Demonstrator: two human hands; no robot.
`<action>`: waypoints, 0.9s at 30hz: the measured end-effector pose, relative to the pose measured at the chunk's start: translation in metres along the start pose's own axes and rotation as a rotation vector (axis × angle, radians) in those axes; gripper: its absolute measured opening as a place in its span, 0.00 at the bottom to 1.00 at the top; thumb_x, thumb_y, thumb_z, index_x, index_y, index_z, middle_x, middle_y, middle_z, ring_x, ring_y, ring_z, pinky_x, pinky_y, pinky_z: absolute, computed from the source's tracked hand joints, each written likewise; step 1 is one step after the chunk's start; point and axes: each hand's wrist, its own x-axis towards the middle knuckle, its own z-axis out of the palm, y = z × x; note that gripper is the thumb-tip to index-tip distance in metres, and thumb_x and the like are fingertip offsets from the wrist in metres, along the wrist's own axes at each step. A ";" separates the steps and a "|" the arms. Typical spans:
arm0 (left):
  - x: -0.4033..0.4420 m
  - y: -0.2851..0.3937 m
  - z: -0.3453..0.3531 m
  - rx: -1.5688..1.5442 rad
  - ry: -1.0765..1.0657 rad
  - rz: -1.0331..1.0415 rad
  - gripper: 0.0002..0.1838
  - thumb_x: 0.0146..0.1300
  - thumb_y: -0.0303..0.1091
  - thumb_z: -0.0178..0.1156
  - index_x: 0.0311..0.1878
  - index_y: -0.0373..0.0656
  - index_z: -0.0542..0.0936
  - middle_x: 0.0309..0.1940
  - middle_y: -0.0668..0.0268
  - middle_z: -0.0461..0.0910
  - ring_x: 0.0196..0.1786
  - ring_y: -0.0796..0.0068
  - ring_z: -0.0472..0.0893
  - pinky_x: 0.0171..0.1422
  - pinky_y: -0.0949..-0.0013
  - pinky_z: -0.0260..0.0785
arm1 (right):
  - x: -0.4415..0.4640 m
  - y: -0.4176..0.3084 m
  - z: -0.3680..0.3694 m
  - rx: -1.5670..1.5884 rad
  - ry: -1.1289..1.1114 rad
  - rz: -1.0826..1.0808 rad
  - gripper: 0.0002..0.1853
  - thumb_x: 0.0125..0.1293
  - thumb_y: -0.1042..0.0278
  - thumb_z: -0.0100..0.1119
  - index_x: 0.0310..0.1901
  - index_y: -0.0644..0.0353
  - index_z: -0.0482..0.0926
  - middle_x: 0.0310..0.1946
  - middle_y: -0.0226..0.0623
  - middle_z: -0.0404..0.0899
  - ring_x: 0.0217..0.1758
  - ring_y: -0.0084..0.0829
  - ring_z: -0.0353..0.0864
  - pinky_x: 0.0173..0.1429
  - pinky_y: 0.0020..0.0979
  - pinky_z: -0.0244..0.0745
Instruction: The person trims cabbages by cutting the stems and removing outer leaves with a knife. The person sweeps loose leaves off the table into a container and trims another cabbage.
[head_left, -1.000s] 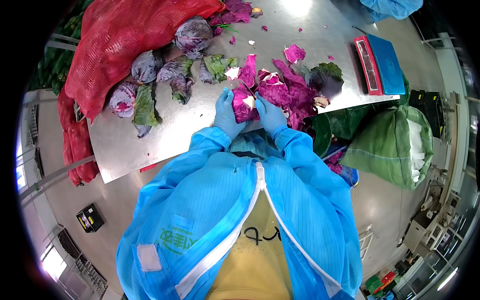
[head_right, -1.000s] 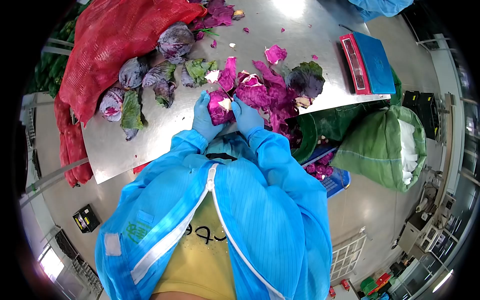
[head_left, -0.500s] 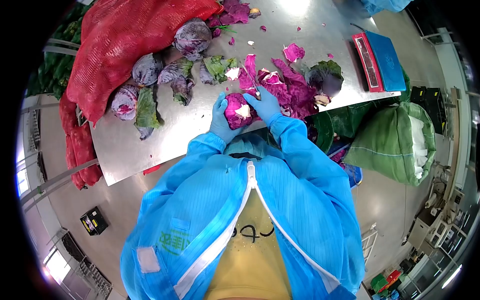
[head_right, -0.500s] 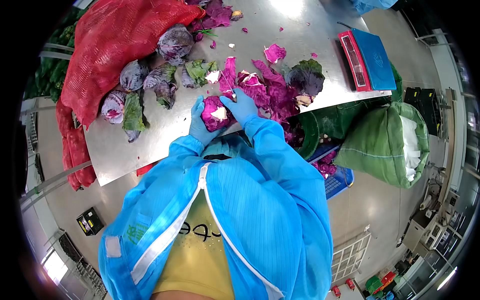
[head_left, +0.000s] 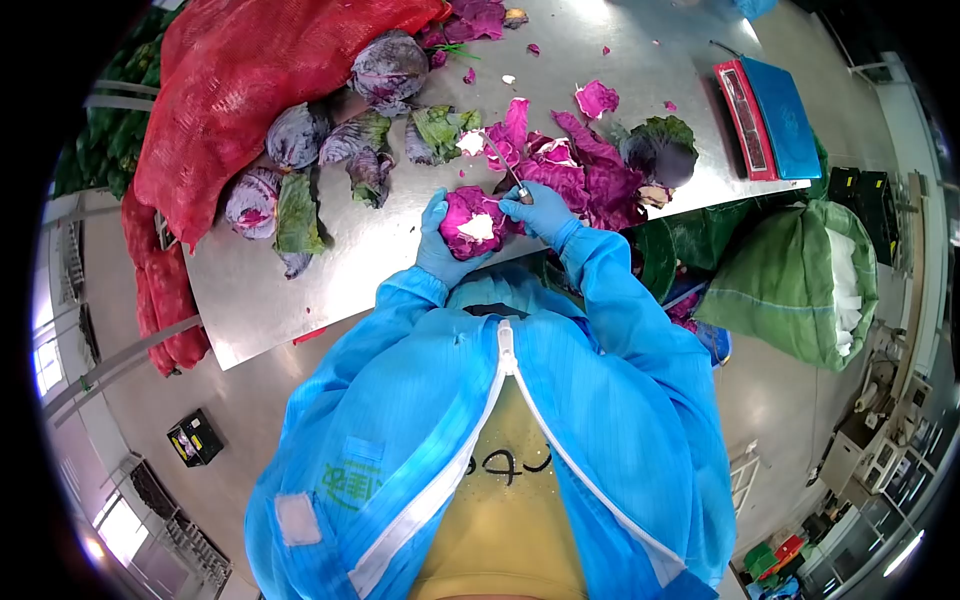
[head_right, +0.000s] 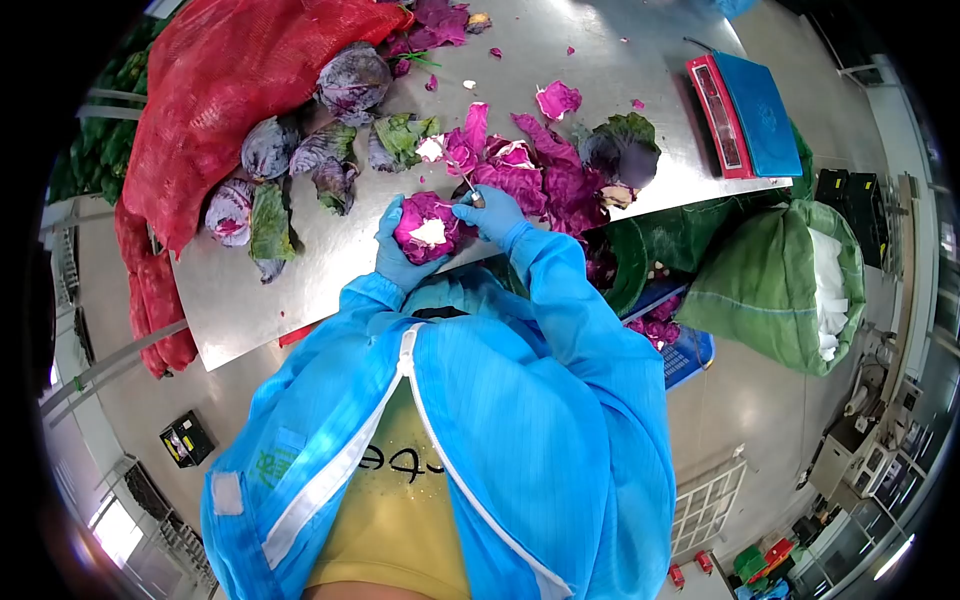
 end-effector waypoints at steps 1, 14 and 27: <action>0.001 -0.002 0.001 0.015 0.013 0.056 0.57 0.33 0.43 0.79 0.63 0.48 0.50 0.62 0.49 0.57 0.65 0.52 0.63 0.69 0.58 0.56 | -0.002 -0.005 -0.002 0.096 -0.092 0.102 0.21 0.54 0.49 0.66 0.35 0.59 0.76 0.29 0.41 0.79 0.33 0.39 0.80 0.40 0.38 0.74; -0.001 0.005 0.013 -0.110 -0.081 -0.160 0.49 0.46 0.39 0.71 0.67 0.42 0.51 0.62 0.52 0.60 0.64 0.59 0.65 0.69 0.61 0.59 | 0.010 0.001 -0.002 -0.795 0.279 -0.128 0.10 0.57 0.62 0.58 0.37 0.57 0.78 0.34 0.46 0.80 0.40 0.48 0.80 0.43 0.47 0.75; 0.008 0.014 -0.013 -0.154 -0.041 -0.365 0.58 0.36 0.38 0.79 0.62 0.40 0.45 0.59 0.52 0.63 0.61 0.63 0.69 0.65 0.62 0.65 | -0.020 -0.014 0.027 -0.046 0.324 -0.306 0.28 0.47 0.47 0.72 0.43 0.57 0.74 0.25 0.36 0.75 0.29 0.32 0.77 0.36 0.35 0.74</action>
